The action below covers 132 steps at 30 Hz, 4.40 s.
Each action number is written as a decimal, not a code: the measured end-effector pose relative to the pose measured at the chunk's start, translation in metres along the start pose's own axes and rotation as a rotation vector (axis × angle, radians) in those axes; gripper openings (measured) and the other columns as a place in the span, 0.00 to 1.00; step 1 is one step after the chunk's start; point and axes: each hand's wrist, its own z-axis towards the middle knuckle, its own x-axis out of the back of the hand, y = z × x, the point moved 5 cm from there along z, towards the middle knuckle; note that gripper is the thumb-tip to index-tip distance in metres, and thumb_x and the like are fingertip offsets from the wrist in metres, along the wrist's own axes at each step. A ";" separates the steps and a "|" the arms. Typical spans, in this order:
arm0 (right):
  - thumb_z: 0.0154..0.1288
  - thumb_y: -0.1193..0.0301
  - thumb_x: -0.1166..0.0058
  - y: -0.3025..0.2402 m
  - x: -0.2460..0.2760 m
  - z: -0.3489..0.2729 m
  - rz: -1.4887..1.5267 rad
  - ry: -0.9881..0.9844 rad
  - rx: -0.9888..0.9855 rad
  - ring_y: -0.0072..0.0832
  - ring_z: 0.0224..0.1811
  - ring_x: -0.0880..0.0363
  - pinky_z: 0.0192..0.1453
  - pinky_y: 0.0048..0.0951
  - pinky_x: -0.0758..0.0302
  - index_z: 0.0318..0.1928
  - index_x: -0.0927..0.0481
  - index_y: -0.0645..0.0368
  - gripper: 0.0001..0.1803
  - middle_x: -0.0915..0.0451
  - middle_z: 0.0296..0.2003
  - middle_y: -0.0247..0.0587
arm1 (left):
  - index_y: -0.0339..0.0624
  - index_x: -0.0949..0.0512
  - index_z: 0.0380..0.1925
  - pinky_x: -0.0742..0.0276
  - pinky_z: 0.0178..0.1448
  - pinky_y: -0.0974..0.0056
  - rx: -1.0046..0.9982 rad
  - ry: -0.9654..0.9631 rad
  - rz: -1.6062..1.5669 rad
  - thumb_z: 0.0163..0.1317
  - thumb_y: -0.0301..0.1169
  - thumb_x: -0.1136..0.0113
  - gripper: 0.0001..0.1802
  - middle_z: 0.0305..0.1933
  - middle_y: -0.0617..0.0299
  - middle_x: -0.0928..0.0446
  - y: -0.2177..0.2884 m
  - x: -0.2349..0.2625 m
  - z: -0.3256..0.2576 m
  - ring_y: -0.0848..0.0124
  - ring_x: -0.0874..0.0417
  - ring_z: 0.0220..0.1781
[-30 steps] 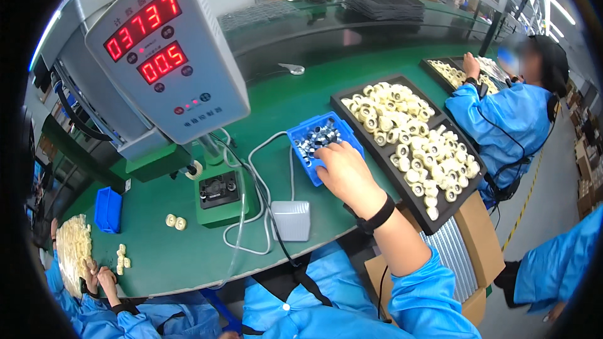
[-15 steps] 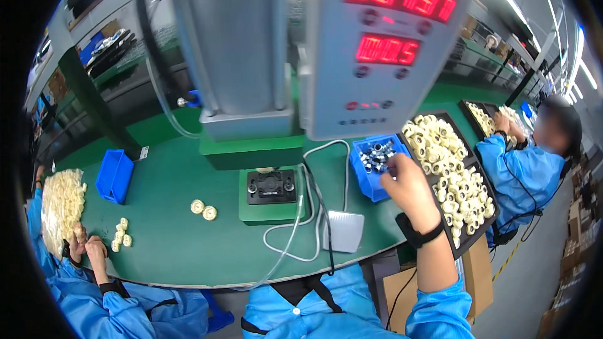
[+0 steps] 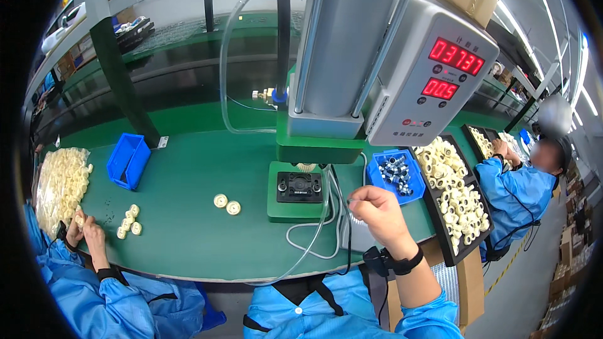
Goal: Assembling small plastic gear components using a benchtop pneumatic press machine.
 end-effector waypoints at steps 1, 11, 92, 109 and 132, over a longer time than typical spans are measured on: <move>0.67 0.75 0.41 -0.001 -0.006 0.001 0.025 -0.029 0.000 0.15 0.31 0.28 0.36 0.21 0.31 0.38 0.17 0.66 0.06 0.21 0.30 0.30 | 0.39 0.20 0.37 0.24 0.38 0.63 -0.025 0.011 0.016 0.70 0.35 0.42 0.11 0.31 0.63 0.22 0.012 0.006 0.000 0.68 0.21 0.32; 0.66 0.76 0.37 -0.011 -0.054 0.027 0.134 -0.016 0.100 0.29 0.50 0.21 0.51 0.28 0.22 0.72 0.50 0.66 0.42 0.24 0.55 0.53 | 0.39 0.19 0.36 0.24 0.38 0.62 -0.152 0.069 0.153 0.69 0.36 0.42 0.11 0.30 0.60 0.22 0.066 0.027 -0.027 0.66 0.21 0.31; 0.75 0.76 0.49 0.092 0.103 -0.069 -0.264 0.561 0.290 0.20 0.34 0.30 0.40 0.21 0.31 0.39 0.28 0.62 0.04 0.26 0.33 0.37 | 0.33 0.18 0.53 0.20 0.54 0.57 -0.702 0.356 -0.039 0.62 0.33 0.33 0.21 0.45 0.45 0.15 0.193 -0.070 -0.173 0.58 0.14 0.47; 0.75 0.77 0.49 0.088 0.100 -0.070 -0.219 0.497 0.316 0.20 0.34 0.30 0.40 0.21 0.31 0.40 0.27 0.61 0.03 0.26 0.34 0.36 | 0.58 0.43 0.77 0.52 0.72 0.23 -0.601 0.198 0.628 0.72 0.56 0.52 0.38 0.79 0.49 0.44 0.218 -0.102 -0.196 0.45 0.47 0.81; 0.65 0.83 0.43 0.083 0.091 -0.070 -0.068 0.381 0.375 0.21 0.32 0.28 0.37 0.22 0.31 0.38 0.25 0.64 0.05 0.22 0.33 0.39 | 0.52 0.36 0.73 0.57 0.73 0.24 -0.775 0.279 0.514 0.72 0.53 0.53 0.34 0.76 0.42 0.40 0.277 -0.257 -0.344 0.40 0.44 0.78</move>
